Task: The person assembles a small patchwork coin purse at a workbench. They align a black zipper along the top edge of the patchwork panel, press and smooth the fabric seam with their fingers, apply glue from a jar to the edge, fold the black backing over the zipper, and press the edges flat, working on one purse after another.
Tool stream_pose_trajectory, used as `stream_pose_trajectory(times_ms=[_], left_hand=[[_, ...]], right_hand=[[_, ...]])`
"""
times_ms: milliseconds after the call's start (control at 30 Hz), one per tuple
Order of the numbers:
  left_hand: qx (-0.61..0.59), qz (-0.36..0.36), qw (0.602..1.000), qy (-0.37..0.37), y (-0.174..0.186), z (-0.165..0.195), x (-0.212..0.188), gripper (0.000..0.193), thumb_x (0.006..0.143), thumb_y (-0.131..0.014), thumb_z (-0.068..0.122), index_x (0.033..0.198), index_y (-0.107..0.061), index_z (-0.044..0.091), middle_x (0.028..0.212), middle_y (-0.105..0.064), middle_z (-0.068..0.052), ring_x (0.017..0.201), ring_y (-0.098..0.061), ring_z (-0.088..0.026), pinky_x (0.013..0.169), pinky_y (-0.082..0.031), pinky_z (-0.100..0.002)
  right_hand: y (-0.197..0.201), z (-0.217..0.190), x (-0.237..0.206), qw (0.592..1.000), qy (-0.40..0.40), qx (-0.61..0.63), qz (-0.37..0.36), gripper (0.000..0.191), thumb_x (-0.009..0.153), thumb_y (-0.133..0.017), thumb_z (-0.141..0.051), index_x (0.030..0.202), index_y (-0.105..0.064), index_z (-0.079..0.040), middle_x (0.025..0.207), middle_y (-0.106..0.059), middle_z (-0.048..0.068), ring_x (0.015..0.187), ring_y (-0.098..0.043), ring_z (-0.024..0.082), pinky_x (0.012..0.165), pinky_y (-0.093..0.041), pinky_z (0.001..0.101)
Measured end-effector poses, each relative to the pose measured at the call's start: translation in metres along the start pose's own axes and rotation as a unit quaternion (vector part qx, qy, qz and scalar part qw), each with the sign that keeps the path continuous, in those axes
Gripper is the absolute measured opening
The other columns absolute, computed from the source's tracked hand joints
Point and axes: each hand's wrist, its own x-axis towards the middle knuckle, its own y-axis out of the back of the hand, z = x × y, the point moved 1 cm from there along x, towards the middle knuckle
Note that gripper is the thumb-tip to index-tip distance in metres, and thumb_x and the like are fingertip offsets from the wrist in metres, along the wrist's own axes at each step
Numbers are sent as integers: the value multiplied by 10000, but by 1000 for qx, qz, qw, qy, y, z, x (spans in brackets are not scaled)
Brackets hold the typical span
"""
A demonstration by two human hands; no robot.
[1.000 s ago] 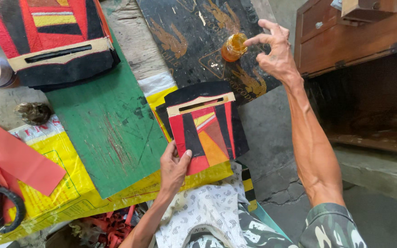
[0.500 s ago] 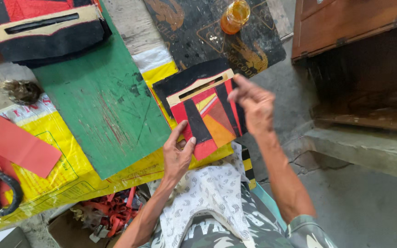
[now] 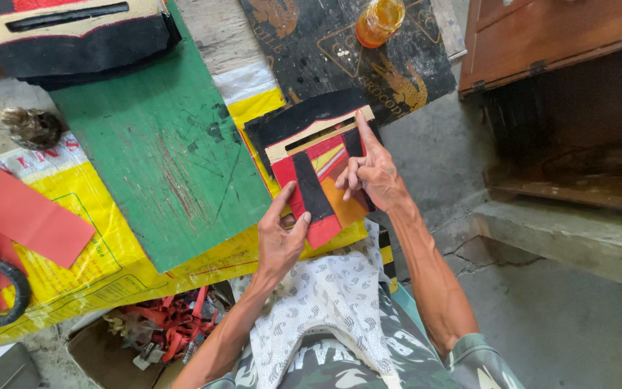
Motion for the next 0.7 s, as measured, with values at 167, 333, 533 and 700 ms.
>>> stream_pose_trajectory(times_ms=[167, 333, 533, 700], left_hand=[[9, -1, 999, 32, 0, -1, 0, 625, 877, -692, -9, 1477, -518, -3, 1239, -703, -120, 881, -644, -102, 770, -574, -250], [-4, 2, 1000, -5, 0, 0, 0, 607, 888, -683, -10, 1470, -509, -11, 1310, -672, -128, 985, -677, -108, 822, -588, -255], [29, 1, 1000, 6, 2, 0, 1, 621, 875, -698, -2, 1472, -524, -2, 1256, -702, -123, 939, -666, -121, 798, -579, -274], [-5, -3, 1000, 29, 1, 0, 0, 627, 877, -684, 16, 1480, -510, 9, 1242, -708, -120, 966, -685, -118, 821, -591, -266]], right_hand=[[-2, -4, 2, 1000, -17, -19, -9, 1044, 803, -448, 129, 1689, -21, -222, 628, -592, 57, 658, -711, 215, 528, -601, 327], [-10, -10, 1, 999, -19, -34, -5, 1024, 803, -441, 114, 1685, -30, -206, 629, -600, 57, 636, -706, 204, 530, -604, 334], [-30, -9, -3, 992, -22, -100, -78, 983, 817, -429, 47, 1691, -53, -199, 618, -576, 28, 528, -597, 125, 506, -585, 304], [-39, -1, -5, 987, -21, -124, -97, 960, 840, -467, -2, 1692, -64, -184, 613, -580, 44, 518, -586, 128, 509, -573, 298]])
